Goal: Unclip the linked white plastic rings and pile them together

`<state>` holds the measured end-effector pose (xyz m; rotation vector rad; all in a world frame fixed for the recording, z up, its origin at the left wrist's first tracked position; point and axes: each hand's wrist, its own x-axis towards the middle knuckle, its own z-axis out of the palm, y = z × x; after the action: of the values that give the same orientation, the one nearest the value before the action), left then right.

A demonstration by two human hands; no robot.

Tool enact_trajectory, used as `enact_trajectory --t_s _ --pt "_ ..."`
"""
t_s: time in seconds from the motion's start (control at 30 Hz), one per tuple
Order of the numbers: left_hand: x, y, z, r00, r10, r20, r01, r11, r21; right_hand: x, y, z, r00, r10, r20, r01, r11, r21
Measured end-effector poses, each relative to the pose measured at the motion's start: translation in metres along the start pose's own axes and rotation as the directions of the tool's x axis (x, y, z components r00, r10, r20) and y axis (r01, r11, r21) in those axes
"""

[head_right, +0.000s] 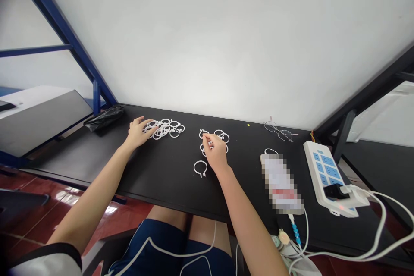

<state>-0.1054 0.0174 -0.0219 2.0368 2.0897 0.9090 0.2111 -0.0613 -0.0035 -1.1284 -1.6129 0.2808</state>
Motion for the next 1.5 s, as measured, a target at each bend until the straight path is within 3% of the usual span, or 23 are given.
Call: enact_trajectory --t_s 0.43,0.57,0.7,0.77,0.9,0.97,1.03,1.2,1.5 --pt "0.003 -0.006 0.002 0.996 -0.018 0.093 0.016 0.999 0.029 -0.001 0.002 0.001 1.0 -0.004 0.004 0.004 1.0 -0.004" --pt "0.002 -0.004 0.003 0.998 0.046 0.04 -0.045 0.999 -0.019 0.0 0.001 0.001 1.0 -0.003 0.003 0.003 1.0 -0.005" --pt "-0.002 0.015 0.006 0.982 0.191 0.016 -0.19 0.981 -0.049 0.001 0.001 0.001 1.0 -0.003 -0.011 0.003 1.0 -0.006" --pt "-0.005 0.031 0.009 0.948 0.316 0.042 -0.312 0.947 -0.076 0.001 0.001 0.001 1.0 -0.002 -0.021 0.002 1.0 -0.005" --pt "-0.015 0.069 0.018 0.789 0.581 0.199 -0.563 0.814 -0.143 0.002 0.0 0.0 0.999 0.004 -0.038 -0.004 1.0 -0.001" --pt "-0.019 0.089 0.027 0.721 0.635 0.277 -0.614 0.771 -0.169 0.002 0.0 0.0 0.999 0.001 -0.043 -0.001 1.0 -0.001" --pt "-0.023 0.106 0.037 0.684 0.651 0.331 -0.628 0.755 -0.186 0.002 0.0 0.0 0.999 -0.006 -0.044 0.006 1.0 -0.001" --pt "-0.027 0.131 0.055 0.714 0.599 0.361 -0.607 0.788 -0.105 0.004 0.002 -0.001 0.997 -0.004 -0.077 0.003 1.0 -0.006" --pt "-0.035 0.126 0.054 0.754 0.546 0.365 -0.564 0.823 -0.066 0.004 -0.001 -0.003 0.996 -0.011 -0.086 0.009 1.0 -0.03"
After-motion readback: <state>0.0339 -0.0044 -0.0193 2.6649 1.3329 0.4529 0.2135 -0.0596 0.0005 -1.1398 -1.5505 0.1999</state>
